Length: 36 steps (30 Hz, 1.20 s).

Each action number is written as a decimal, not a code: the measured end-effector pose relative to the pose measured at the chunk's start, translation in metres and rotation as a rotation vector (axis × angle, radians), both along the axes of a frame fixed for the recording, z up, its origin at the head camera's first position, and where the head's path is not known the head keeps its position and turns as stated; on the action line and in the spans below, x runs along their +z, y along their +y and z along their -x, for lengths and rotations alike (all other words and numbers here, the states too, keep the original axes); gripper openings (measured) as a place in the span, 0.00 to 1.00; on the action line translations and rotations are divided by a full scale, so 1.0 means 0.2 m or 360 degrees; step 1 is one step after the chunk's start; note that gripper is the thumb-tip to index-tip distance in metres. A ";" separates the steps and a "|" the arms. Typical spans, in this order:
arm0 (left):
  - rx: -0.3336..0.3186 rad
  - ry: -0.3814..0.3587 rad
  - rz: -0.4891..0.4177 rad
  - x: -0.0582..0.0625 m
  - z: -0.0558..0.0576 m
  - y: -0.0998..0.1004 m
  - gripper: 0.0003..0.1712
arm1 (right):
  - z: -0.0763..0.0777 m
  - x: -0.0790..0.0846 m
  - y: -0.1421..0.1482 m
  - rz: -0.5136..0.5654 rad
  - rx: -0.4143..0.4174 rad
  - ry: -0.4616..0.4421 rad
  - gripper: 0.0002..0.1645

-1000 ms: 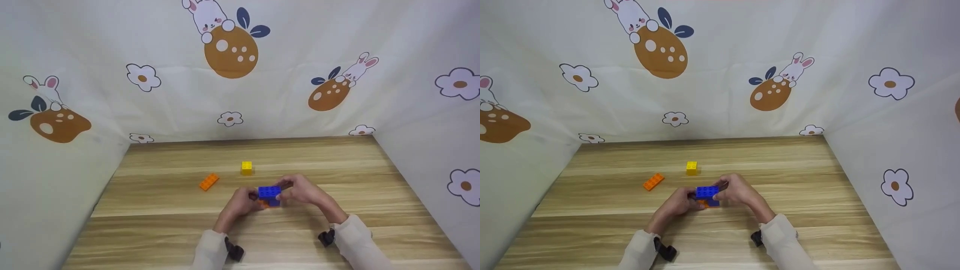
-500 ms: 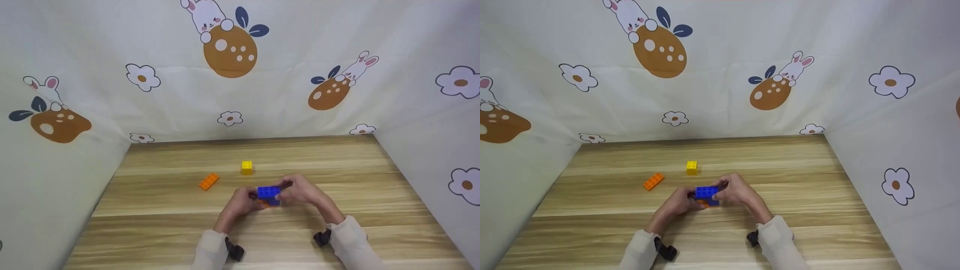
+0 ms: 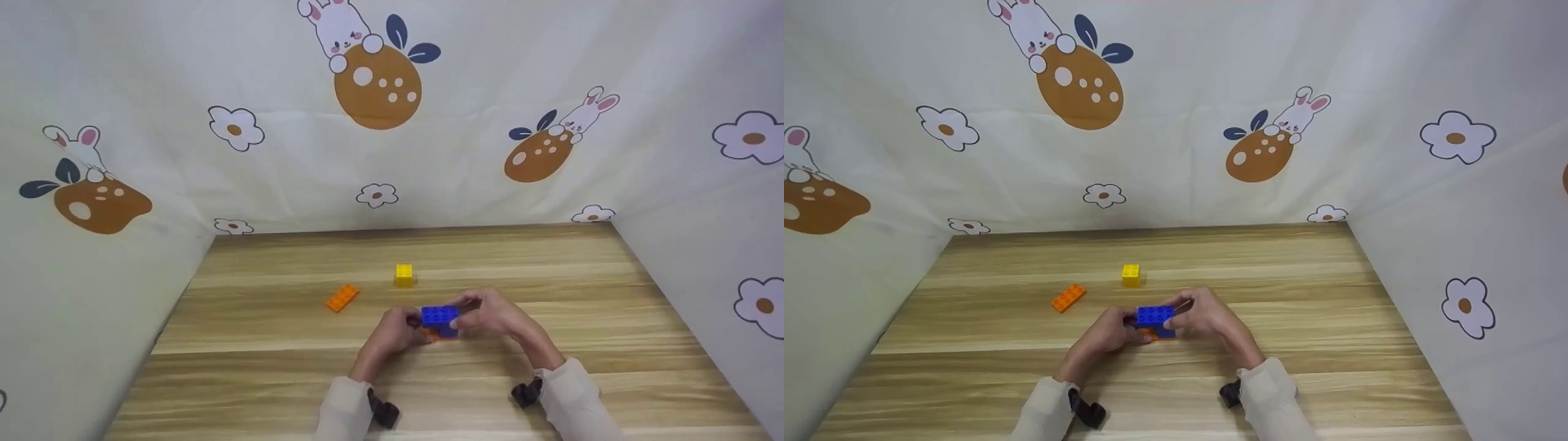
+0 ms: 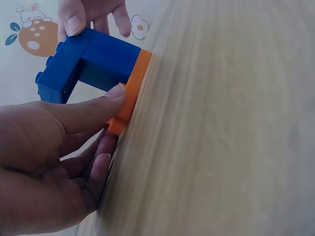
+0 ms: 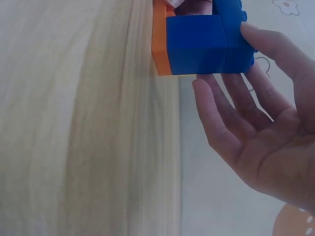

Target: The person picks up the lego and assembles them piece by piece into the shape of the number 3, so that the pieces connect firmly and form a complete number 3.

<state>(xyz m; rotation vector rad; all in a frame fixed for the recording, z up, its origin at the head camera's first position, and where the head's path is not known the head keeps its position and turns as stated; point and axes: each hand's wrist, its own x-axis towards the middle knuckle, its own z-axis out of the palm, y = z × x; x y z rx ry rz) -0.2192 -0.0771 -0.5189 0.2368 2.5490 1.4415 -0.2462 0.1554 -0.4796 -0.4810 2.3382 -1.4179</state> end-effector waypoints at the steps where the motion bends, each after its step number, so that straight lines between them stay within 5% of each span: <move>1: 0.0004 -0.0003 -0.0002 0.00 0.00 0.00 0.14 | 0.00 0.00 0.00 -0.0002 -0.0004 -0.0016 0.26; 7: -0.0043 0.0075 -0.0053 -0.01 -0.01 0.00 0.15 | 0.00 -0.01 0.02 0.0021 0.0041 -0.0057 0.27; 13: 0.0037 -0.0165 -0.0112 0.02 0.02 -0.08 0.17 | 0.00 -0.03 0.02 0.0004 0.0055 -0.0081 0.26; 17: 0.0134 -0.0158 -0.0178 0.02 0.05 -0.12 0.17 | 0.01 -0.03 0.02 -0.0013 0.0043 -0.0083 0.25; 26: 0.0439 -0.0004 -0.0221 0.08 0.16 -0.20 0.24 | 0.00 -0.01 0.00 -0.0083 0.0048 -0.0048 0.26; 36: 0.0415 -0.0090 -0.0252 0.10 0.30 -0.19 0.33 | -0.02 0.02 -0.04 -0.0078 0.0031 0.0038 0.25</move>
